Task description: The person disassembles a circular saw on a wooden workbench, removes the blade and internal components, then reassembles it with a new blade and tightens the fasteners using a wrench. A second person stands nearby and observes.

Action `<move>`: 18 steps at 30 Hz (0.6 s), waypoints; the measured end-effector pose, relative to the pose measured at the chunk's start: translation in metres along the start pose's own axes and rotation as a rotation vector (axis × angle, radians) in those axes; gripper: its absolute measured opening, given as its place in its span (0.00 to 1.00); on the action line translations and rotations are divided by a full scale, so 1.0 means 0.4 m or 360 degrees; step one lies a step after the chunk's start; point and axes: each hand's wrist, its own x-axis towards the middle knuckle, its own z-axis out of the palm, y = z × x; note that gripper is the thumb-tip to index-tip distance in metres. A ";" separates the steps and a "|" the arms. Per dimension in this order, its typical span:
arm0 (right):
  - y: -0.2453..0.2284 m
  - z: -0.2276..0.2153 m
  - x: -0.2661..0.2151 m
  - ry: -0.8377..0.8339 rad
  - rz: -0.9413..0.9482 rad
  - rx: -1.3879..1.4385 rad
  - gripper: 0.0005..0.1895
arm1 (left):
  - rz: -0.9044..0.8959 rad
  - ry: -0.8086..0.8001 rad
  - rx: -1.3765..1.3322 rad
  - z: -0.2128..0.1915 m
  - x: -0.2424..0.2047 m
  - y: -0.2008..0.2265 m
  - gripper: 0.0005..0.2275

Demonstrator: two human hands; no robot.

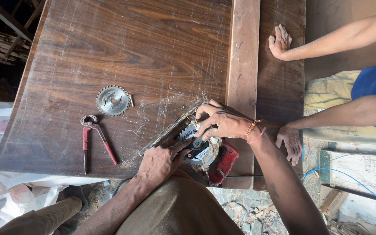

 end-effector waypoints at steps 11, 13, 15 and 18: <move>-0.035 0.034 -0.044 0.0140 0.0197 -0.0129 0.11 | 0.0055 -0.0041 0.0059 -0.009 0.003 0.001 0.18; -0.044 0.054 -0.073 0.0291 0.0230 -0.0122 0.11 | 0.0059 -0.0011 0.0047 -0.004 0.008 0.002 0.18; -0.078 0.092 -0.098 0.0489 0.0397 -0.0150 0.12 | 0.0028 -0.0045 0.0051 0.004 0.003 -0.002 0.18; -0.166 0.177 -0.111 0.0654 0.0910 0.0070 0.14 | 0.0006 -0.0093 0.0029 0.022 0.001 -0.021 0.19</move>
